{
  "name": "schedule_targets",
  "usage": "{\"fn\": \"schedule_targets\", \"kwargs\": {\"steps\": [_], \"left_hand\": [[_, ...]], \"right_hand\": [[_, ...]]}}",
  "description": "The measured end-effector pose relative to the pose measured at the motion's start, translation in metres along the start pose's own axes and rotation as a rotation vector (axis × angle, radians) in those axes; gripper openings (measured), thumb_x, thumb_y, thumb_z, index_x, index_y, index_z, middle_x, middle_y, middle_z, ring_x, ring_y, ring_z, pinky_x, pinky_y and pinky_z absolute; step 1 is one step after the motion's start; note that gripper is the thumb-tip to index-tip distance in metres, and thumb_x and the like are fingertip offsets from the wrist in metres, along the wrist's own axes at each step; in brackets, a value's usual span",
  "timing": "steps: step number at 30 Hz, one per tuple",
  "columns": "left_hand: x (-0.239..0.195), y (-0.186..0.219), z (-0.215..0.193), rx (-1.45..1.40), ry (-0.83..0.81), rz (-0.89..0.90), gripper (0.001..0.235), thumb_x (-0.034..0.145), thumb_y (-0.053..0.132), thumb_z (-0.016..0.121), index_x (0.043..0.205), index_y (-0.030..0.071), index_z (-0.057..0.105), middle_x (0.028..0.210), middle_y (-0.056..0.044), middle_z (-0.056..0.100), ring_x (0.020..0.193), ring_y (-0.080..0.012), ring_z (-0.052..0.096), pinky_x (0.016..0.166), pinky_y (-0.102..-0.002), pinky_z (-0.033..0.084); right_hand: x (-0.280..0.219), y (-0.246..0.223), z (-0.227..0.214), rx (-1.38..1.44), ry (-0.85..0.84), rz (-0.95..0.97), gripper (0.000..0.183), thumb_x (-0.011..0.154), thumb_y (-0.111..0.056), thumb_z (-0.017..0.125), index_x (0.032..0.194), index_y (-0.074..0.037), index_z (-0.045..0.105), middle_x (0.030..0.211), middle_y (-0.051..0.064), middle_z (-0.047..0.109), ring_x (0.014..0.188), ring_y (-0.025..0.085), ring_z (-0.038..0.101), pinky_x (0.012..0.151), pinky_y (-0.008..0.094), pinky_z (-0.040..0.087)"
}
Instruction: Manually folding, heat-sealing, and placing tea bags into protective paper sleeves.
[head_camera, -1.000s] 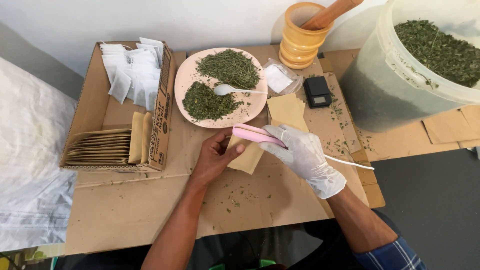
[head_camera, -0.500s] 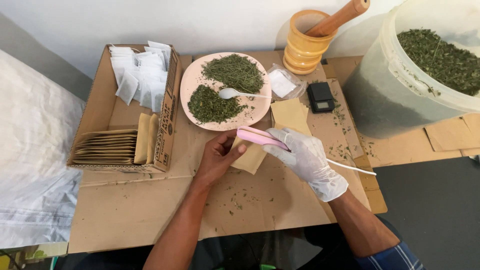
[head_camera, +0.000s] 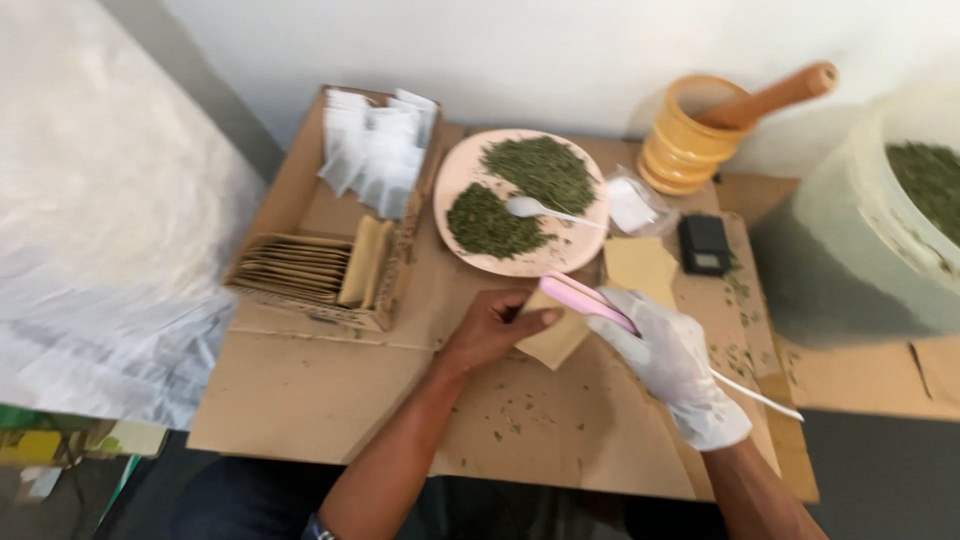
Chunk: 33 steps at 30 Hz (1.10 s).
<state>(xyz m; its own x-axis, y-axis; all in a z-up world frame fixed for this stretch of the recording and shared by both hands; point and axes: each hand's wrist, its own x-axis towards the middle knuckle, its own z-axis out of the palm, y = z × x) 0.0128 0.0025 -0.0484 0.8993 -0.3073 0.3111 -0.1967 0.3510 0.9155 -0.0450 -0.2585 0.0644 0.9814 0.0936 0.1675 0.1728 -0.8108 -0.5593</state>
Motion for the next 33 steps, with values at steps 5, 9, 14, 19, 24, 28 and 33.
{"fn": "schedule_targets", "kwargs": {"steps": [5, 9, 14, 19, 24, 28, 33], "left_hand": [[0.001, 0.026, 0.019, -0.054, -0.061, -0.006, 0.012, 0.099, 0.015, 0.093, 0.099, 0.005, 0.086, 0.091, -0.008, 0.083, 0.092, -0.0101, 0.068, 0.082, -0.029, 0.058], [0.004, 0.007, 0.011, -0.075, -0.068, 0.013, 0.014, 0.101, 0.017, 0.092, 0.101, 0.004, 0.086, 0.090, -0.009, 0.083, 0.090, -0.0121, 0.071, 0.081, -0.030, 0.059], [0.006, 0.000, 0.006, -0.073, -0.124, 0.080, 0.016, 0.099, 0.018, 0.094, 0.099, 0.005, 0.086, 0.092, -0.010, 0.083, 0.093, -0.0122, 0.071, 0.083, -0.032, 0.061], [-0.001, 0.061, 0.012, 0.175, -0.128, 0.064, 0.020, 0.100, 0.034, 0.086, 0.098, 0.016, 0.079, 0.096, 0.018, 0.062, 0.101, 0.0012, 0.056, 0.080, -0.025, 0.046], [-0.007, 0.080, 0.012, 0.030, -0.038, -0.113, 0.040, 0.098, 0.041, 0.087, 0.130, 0.017, 0.086, 0.100, 0.019, 0.069, 0.091, 0.0029, 0.053, 0.072, -0.029, 0.034], [-0.011, 0.098, 0.019, 0.104, 0.019, -0.207, 0.041, 0.084, 0.052, 0.085, 0.073, 0.025, 0.056, 0.076, 0.015, 0.048, 0.075, -0.0001, 0.046, 0.068, -0.024, 0.027], [-0.005, 0.096, 0.020, 0.089, 0.049, -0.246, 0.051, 0.078, 0.056, 0.085, 0.063, 0.026, 0.047, 0.067, 0.015, 0.039, 0.065, 0.0017, 0.043, 0.063, -0.022, 0.024]], "right_hand": [[-0.001, 0.015, 0.012, -0.054, 0.056, 0.086, 0.048, 0.092, -0.060, 0.084, 0.138, -0.044, 0.079, 0.125, -0.009, 0.083, 0.119, 0.024, 0.078, 0.102, 0.042, 0.063], [-0.002, 0.010, 0.014, -0.062, 0.056, 0.090, 0.050, 0.092, -0.060, 0.085, 0.138, -0.045, 0.079, 0.127, -0.009, 0.083, 0.120, 0.023, 0.077, 0.103, 0.042, 0.062], [-0.003, 0.008, 0.016, -0.018, 0.049, 0.123, 0.048, 0.094, -0.057, 0.084, 0.139, -0.040, 0.080, 0.135, -0.006, 0.082, 0.127, 0.026, 0.074, 0.108, 0.046, 0.061], [0.005, -0.005, 0.006, -0.220, -0.134, 0.155, 0.057, 0.099, -0.059, 0.064, 0.150, -0.036, 0.073, 0.131, -0.004, 0.084, 0.126, 0.019, 0.076, 0.111, 0.035, 0.051], [0.000, -0.062, -0.002, -0.229, -0.148, 0.272, 0.058, 0.102, -0.063, 0.057, 0.152, -0.039, 0.074, 0.117, 0.003, 0.088, 0.117, 0.029, 0.077, 0.109, 0.039, 0.052], [-0.008, -0.076, 0.000, -0.077, -0.052, 0.155, 0.053, 0.107, -0.048, 0.059, 0.158, -0.042, 0.075, 0.098, -0.004, 0.083, 0.103, 0.013, 0.073, 0.103, 0.030, 0.048], [-0.001, -0.003, 0.033, -0.120, 0.123, 0.073, 0.052, 0.110, -0.049, 0.069, 0.153, -0.022, 0.079, 0.109, 0.007, 0.083, 0.108, 0.028, 0.075, 0.105, 0.040, 0.051]]}}
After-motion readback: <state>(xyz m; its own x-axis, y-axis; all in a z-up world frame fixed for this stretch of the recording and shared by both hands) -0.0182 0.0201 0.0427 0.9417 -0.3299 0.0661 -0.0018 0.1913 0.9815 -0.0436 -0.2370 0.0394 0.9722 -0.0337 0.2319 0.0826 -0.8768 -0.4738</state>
